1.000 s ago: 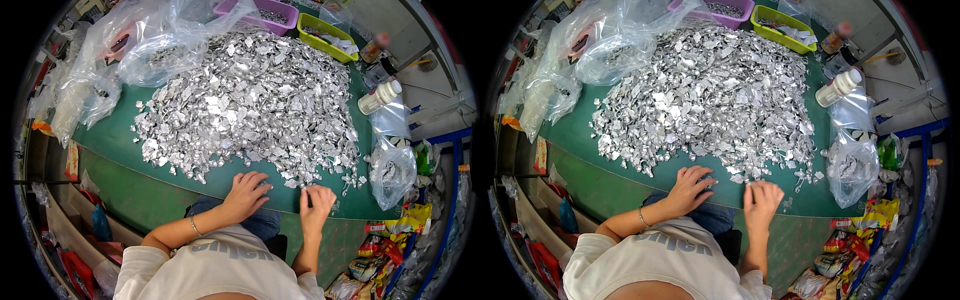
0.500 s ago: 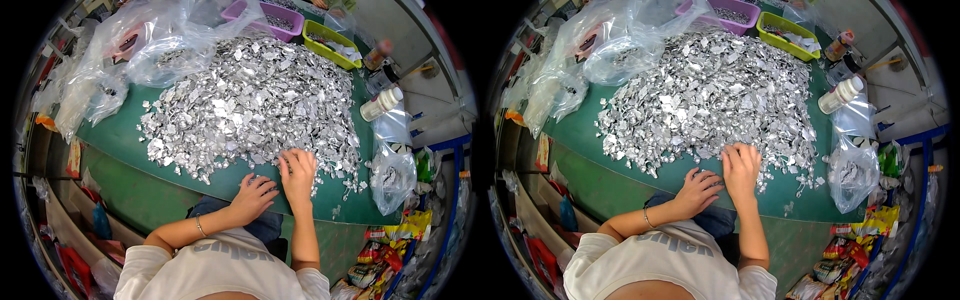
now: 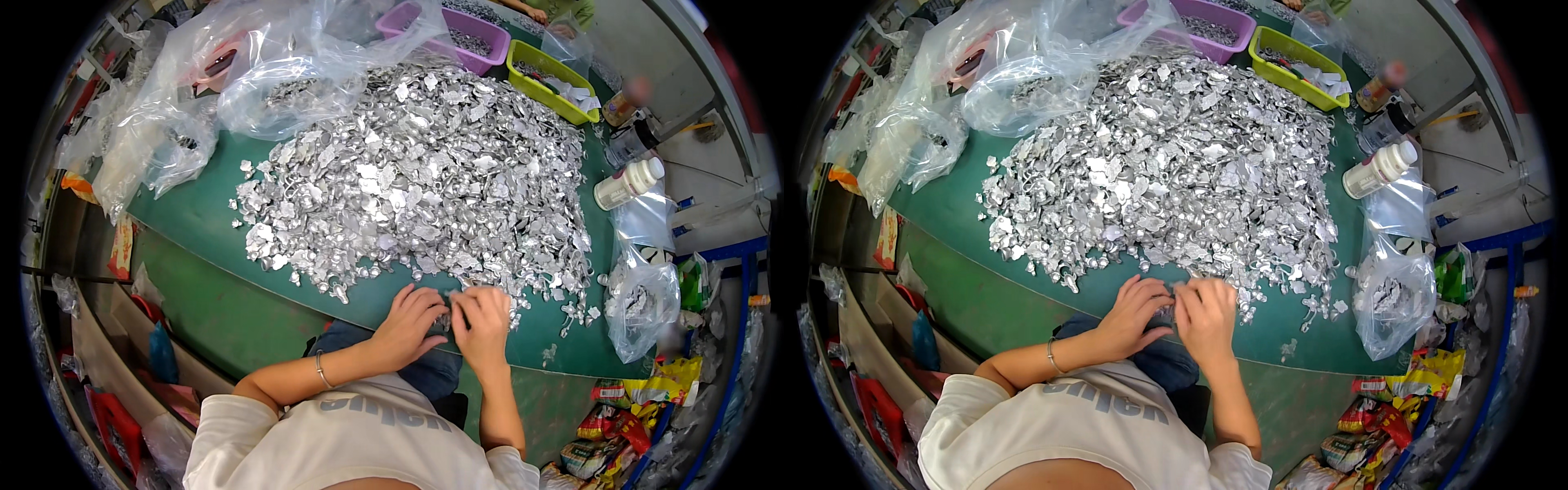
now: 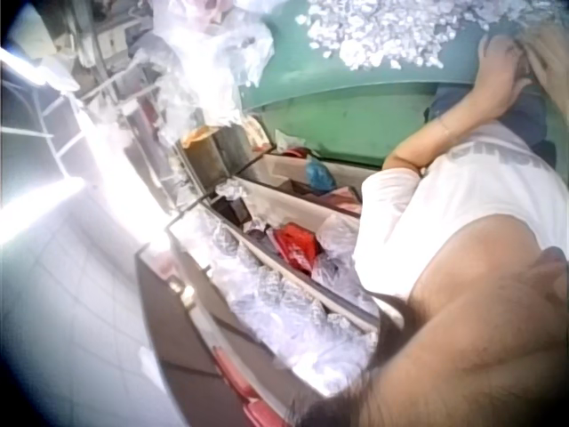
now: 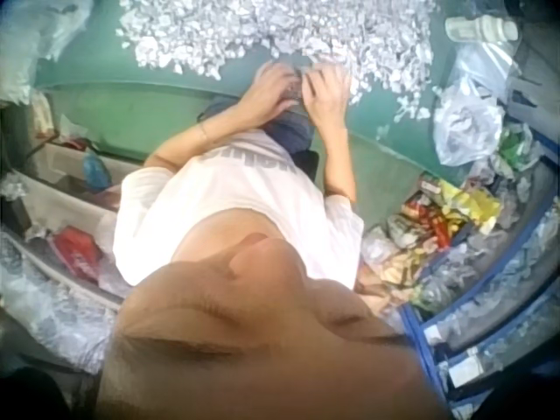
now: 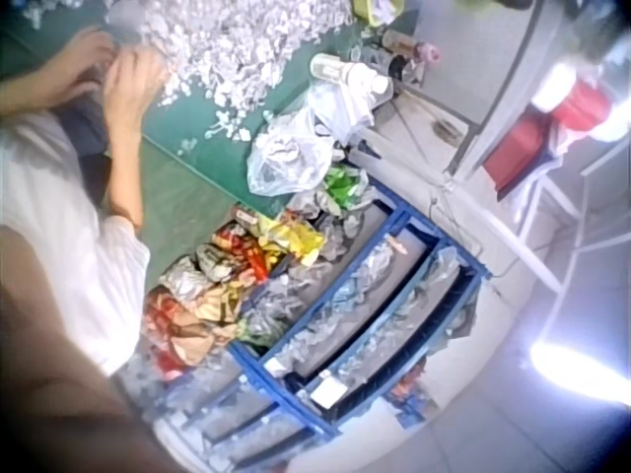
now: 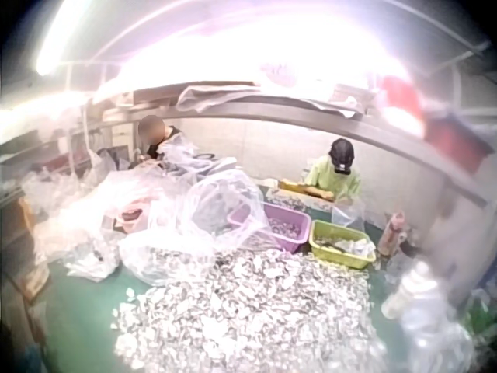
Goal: The person picks through a pile of small metal parts on a green table by hand, gathering specific pieces into their palm and then placing them into a plastic bag.
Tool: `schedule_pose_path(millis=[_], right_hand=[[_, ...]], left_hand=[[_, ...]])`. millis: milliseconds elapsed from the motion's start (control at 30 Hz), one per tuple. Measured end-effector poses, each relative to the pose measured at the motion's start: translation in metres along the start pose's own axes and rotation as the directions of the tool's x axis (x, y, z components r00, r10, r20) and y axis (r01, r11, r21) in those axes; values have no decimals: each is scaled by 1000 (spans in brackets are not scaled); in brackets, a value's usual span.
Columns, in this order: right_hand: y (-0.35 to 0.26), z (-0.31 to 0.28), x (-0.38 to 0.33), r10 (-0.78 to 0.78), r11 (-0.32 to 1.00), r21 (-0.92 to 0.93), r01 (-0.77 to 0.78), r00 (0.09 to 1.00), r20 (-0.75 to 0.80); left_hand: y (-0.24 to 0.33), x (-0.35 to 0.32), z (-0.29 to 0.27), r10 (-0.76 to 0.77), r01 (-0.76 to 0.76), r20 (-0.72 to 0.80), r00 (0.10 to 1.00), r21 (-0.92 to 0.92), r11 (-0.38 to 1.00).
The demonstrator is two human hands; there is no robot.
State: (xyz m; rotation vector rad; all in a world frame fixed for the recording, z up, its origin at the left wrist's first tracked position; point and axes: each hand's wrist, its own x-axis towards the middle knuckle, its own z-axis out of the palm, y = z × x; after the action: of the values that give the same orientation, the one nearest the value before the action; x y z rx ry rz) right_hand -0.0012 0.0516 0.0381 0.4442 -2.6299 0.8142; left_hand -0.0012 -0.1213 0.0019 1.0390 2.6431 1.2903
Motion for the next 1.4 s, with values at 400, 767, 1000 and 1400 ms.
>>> schedule_pose_path(millis=[400, 767, 1000, 1400], right_hand=[[23, 10, 57, 63, 969, -221, -109, 976, -207], [5, -10, -7, -94, 988, 126, 84, 993, 71], [14, -4, 38, 98, 994, 49, -96, 995, -22], [33, 30, 77, -215, 966, -122, 227, 971, 107]], left_hand=[[1, 12, 14, 109, -118, 109, 988, 81, 990], [2, 9, 1, -62, 28, -195, 979, -173, 984], [5, 12, 7, 80, -80, 8, 997, 100, 992], [4, 13, 17, 61, -69, 60, 996, 126, 990]])
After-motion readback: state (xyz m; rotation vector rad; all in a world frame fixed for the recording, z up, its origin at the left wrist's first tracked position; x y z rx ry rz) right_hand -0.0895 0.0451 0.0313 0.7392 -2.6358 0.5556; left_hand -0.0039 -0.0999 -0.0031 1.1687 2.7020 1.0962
